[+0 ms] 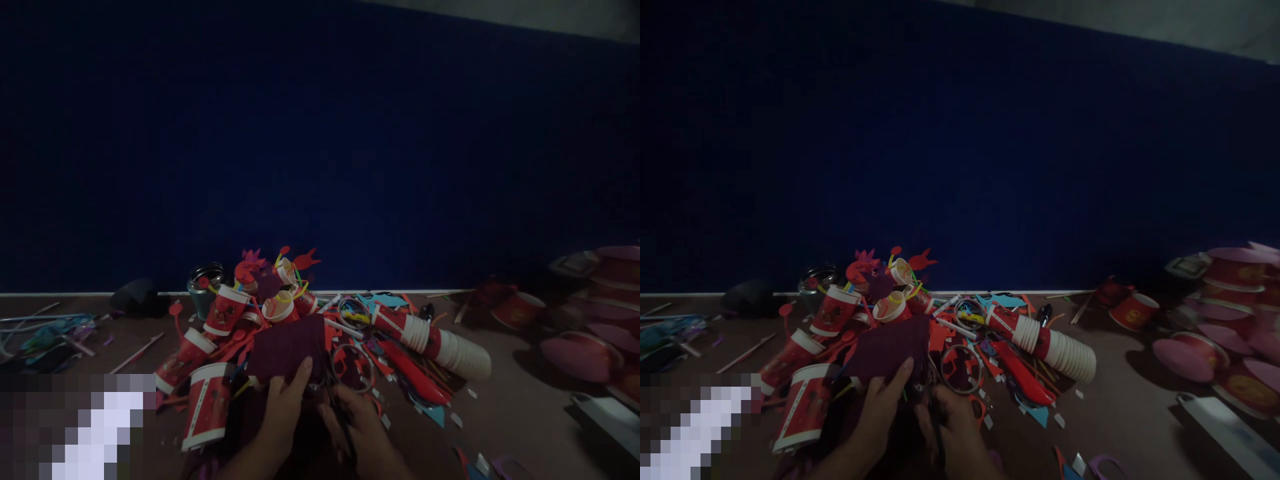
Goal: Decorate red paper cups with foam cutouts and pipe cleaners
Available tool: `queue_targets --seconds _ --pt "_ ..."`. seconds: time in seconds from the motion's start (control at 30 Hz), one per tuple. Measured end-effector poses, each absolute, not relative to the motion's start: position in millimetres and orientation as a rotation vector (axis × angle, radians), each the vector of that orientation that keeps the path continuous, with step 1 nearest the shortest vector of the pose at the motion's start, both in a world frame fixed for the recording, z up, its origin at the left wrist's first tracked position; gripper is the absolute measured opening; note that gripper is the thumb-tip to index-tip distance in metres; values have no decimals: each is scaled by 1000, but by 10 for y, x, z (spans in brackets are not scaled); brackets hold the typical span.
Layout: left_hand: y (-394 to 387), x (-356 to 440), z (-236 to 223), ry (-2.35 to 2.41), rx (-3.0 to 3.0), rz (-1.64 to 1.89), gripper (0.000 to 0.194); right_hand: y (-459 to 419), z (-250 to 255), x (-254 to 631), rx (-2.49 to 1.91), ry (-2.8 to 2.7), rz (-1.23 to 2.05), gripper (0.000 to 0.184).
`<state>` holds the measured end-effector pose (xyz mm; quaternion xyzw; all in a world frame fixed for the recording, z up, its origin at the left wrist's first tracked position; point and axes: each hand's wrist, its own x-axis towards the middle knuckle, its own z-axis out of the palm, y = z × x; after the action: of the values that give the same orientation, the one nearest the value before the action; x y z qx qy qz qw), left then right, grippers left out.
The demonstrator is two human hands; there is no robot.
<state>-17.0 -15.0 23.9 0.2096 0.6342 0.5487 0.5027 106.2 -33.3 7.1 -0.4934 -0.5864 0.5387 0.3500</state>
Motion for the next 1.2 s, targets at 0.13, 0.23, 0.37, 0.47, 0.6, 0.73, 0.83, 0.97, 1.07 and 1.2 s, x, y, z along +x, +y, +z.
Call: queue_targets --seconds 0.13,0.23,0.37,0.47,0.6,0.73,0.83,0.97,1.07,1.2 --pt "-169 -174 247 1499 554 1329 34 -323 66 1063 -1293 -1519 1380 39" --pt "-179 -172 268 1428 611 1309 34 -315 57 1066 -1302 -1508 1384 41" --pt "-174 -159 252 1340 644 1299 36 -317 56 1070 -1292 -1517 1389 40" --pt "-171 -148 222 1384 535 1349 38 -323 82 1069 -1302 -1533 1386 40" --pt "-180 -158 271 1413 512 1421 34 -322 127 1070 -1328 -1521 1420 41" --pt "-184 -185 341 1376 622 1433 29 -318 145 1079 -1304 -1511 1436 44" --pt "-179 -184 308 1385 651 1429 29 -322 141 1078 -1304 -1503 1447 45" --pt "-181 -161 235 1325 741 1438 26 -320 126 1072 -1291 -1480 1445 44" --pt "-198 -143 242 1297 772 1398 27 -309 132 1077 -1231 -1456 1402 41" --pt "-220 -136 285 1309 775 1401 26 -301 151 1089 -1203 -1463 1399 40"
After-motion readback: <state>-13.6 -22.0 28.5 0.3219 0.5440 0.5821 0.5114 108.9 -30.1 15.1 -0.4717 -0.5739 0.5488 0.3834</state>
